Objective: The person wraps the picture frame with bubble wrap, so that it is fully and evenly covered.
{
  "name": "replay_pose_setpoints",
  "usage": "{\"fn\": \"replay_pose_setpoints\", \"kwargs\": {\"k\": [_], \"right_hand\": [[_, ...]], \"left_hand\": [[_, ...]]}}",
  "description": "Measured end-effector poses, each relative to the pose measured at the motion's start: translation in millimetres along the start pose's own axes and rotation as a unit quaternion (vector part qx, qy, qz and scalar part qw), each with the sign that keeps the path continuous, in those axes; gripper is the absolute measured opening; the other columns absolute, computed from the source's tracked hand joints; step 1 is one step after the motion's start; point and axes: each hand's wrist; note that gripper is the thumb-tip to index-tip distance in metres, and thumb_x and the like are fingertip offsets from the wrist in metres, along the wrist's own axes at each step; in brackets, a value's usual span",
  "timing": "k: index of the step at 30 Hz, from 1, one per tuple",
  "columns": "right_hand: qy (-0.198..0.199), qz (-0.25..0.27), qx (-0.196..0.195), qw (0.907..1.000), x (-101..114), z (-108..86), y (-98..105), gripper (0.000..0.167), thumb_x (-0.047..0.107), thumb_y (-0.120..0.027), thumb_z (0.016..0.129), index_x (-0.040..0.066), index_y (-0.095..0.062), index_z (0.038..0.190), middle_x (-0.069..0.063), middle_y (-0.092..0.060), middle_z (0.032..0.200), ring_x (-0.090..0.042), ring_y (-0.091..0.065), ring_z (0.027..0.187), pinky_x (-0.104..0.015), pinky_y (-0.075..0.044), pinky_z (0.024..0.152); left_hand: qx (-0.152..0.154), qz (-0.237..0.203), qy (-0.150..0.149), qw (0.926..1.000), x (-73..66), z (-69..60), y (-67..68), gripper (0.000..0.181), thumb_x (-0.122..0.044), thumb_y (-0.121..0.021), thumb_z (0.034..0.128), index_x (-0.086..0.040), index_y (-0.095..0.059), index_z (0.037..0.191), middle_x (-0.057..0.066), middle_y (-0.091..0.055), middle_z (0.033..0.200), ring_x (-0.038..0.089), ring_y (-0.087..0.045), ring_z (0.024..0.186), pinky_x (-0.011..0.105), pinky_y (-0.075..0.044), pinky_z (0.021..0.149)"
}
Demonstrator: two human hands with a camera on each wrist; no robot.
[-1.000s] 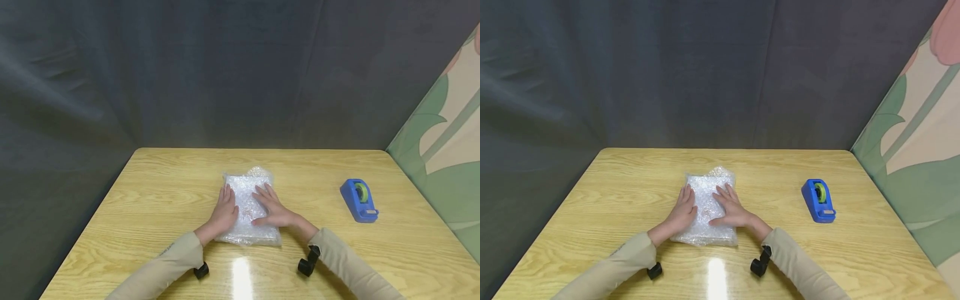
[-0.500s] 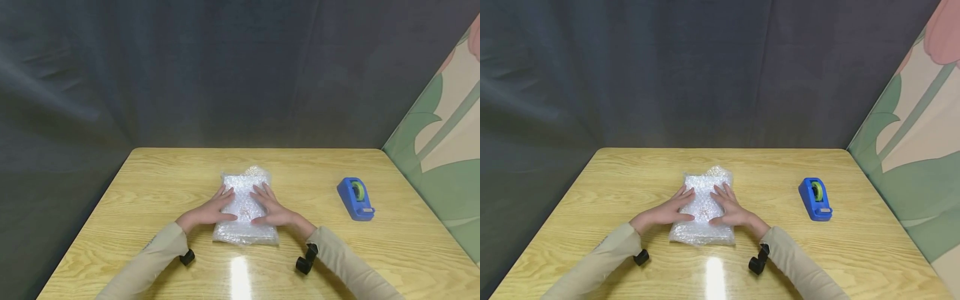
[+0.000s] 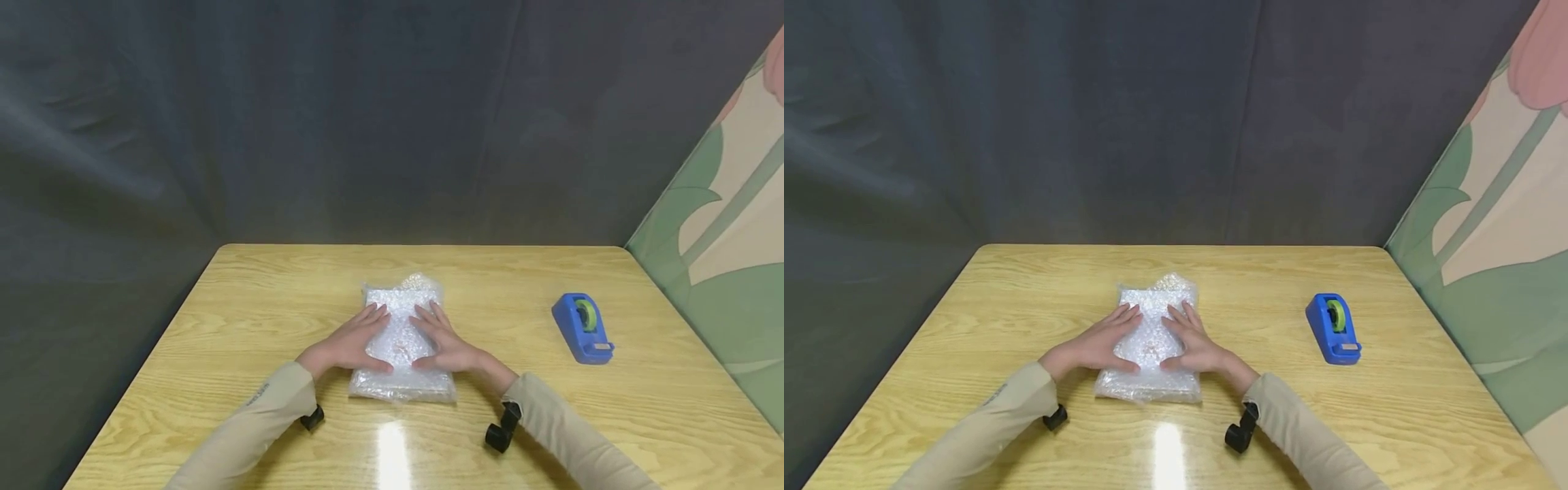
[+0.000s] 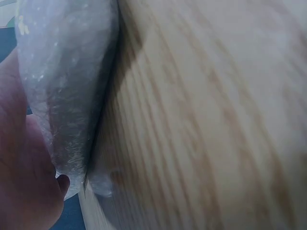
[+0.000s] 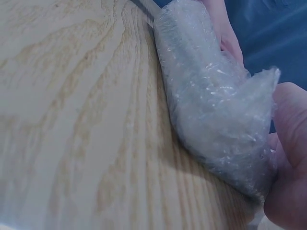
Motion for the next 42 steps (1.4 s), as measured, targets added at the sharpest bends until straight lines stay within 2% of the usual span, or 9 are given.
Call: {"fn": "replay_pose_setpoints", "kwargs": {"k": [6, 11, 19, 24, 28, 31, 33, 38, 42], "right_hand": [[0.008, 0.005, -0.009, 0.9999, 0, -0.8, -1, 0.081, 0.026, -0.070, 0.073, -0.005, -0.031, 0.137, -0.021, -0.010, 0.149, -0.041, 0.010, 0.134, -0.066, 0.003, 0.101], [0.011, 0.003, -0.006, 0.9999, 0, -0.4, 0, 0.085, 0.028, -0.069, 0.075, -0.008, -0.025, 0.138, -0.022, -0.009, 0.149, -0.042, 0.010, 0.134, -0.065, 0.002, 0.102], [0.022, -0.009, -0.008, 0.9997, -9, 3.0, 7, 0.075, 0.026, -0.066, 0.080, -0.007, -0.030, 0.137, -0.022, -0.011, 0.148, -0.041, 0.010, 0.134, -0.064, 0.003, 0.103], [0.024, -0.017, -0.038, 0.9989, -15, 1.7, 8, 0.072, 0.028, -0.067, 0.079, -0.007, -0.036, 0.134, -0.023, -0.019, 0.146, -0.042, 0.003, 0.135, -0.063, -0.003, 0.104], [0.018, 0.031, -0.085, 0.9958, -16, -7.5, 12, 0.060, 0.023, -0.064, 0.083, -0.007, -0.042, 0.130, -0.024, -0.032, 0.141, -0.043, -0.013, 0.133, -0.059, -0.013, 0.105], [0.010, 0.065, -0.109, 0.9919, -17, -19.7, 26, 0.047, 0.018, -0.058, 0.089, -0.006, -0.046, 0.127, -0.023, -0.042, 0.134, -0.040, -0.030, 0.128, -0.054, -0.024, 0.104], [0.000, 0.063, -0.117, 0.9912, -20, -29.9, 41, 0.040, 0.016, -0.053, 0.092, -0.006, -0.049, 0.125, -0.022, -0.048, 0.130, -0.038, -0.041, 0.122, -0.052, -0.032, 0.101], [-0.040, 0.008, -0.127, 0.9910, -33, -63.6, 88, 0.035, 0.014, -0.050, 0.093, -0.004, -0.051, 0.123, -0.021, -0.059, 0.114, -0.030, -0.057, 0.101, -0.040, -0.049, 0.082], [-0.059, -0.053, -0.143, 0.9865, -45, -94.9, 123, 0.031, 0.012, -0.054, 0.091, -0.003, -0.055, 0.118, -0.012, -0.064, 0.095, -0.016, -0.059, 0.083, -0.026, -0.051, 0.066]], "left_hand": [[0.003, -0.003, 0.008, 1.0000, -1.0, 1.0, -0.5, 0.101, -0.065, -0.057, 0.0728, -0.010, -0.014, 0.146, 0.005, -0.001, 0.152, 0.023, 0.004, 0.139, 0.042, -0.007, 0.111], [0.006, -0.016, 0.014, 0.9998, -1.1, 1.8, 1.2, 0.102, -0.065, -0.058, 0.0722, -0.010, -0.014, 0.146, 0.006, 0.000, 0.152, 0.024, 0.004, 0.138, 0.045, -0.008, 0.111], [-0.001, -0.021, 0.020, 0.9996, -2.0, 14.5, 4.2, 0.100, -0.060, -0.063, 0.0725, -0.009, -0.016, 0.145, 0.007, -0.002, 0.152, 0.024, 0.003, 0.139, 0.044, -0.010, 0.111], [-0.003, -0.029, 0.022, 0.9993, -2.2, 21.5, 2.3, 0.100, -0.059, -0.064, 0.0719, -0.010, -0.017, 0.146, 0.006, -0.003, 0.153, 0.023, 0.003, 0.139, 0.044, -0.010, 0.111], [-0.003, -0.033, 0.018, 0.9993, -2.1, 25.5, 0.6, 0.101, -0.060, -0.064, 0.0706, -0.010, -0.018, 0.145, 0.006, -0.003, 0.152, 0.023, 0.003, 0.139, 0.042, -0.010, 0.111], [-0.002, -0.031, 0.021, 0.9993, -2.5, 27.0, 0.2, 0.103, -0.061, -0.065, 0.0696, -0.012, -0.016, 0.146, 0.005, -0.002, 0.153, 0.021, 0.004, 0.139, 0.041, -0.008, 0.111], [-0.005, -0.033, 0.022, 0.9992, -2.9, 27.3, -0.1, 0.103, -0.060, -0.066, 0.0690, -0.012, -0.017, 0.146, 0.004, -0.001, 0.153, 0.021, 0.004, 0.139, 0.041, -0.008, 0.111], [-0.007, -0.034, 0.023, 0.9991, -2.8, 27.0, -0.7, 0.104, -0.060, -0.066, 0.0681, -0.012, -0.017, 0.146, 0.004, -0.002, 0.153, 0.021, 0.004, 0.139, 0.042, -0.008, 0.111], [-0.008, -0.028, 0.023, 0.9993, -2.4, 26.7, -0.2, 0.104, -0.060, -0.067, 0.0683, -0.012, -0.017, 0.146, 0.004, -0.002, 0.152, 0.020, 0.004, 0.139, 0.041, -0.008, 0.111]]}}
Point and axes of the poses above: each hand's wrist, its own z-axis towards the middle knuckle, its own y-axis out of the back of the hand, x = y × z
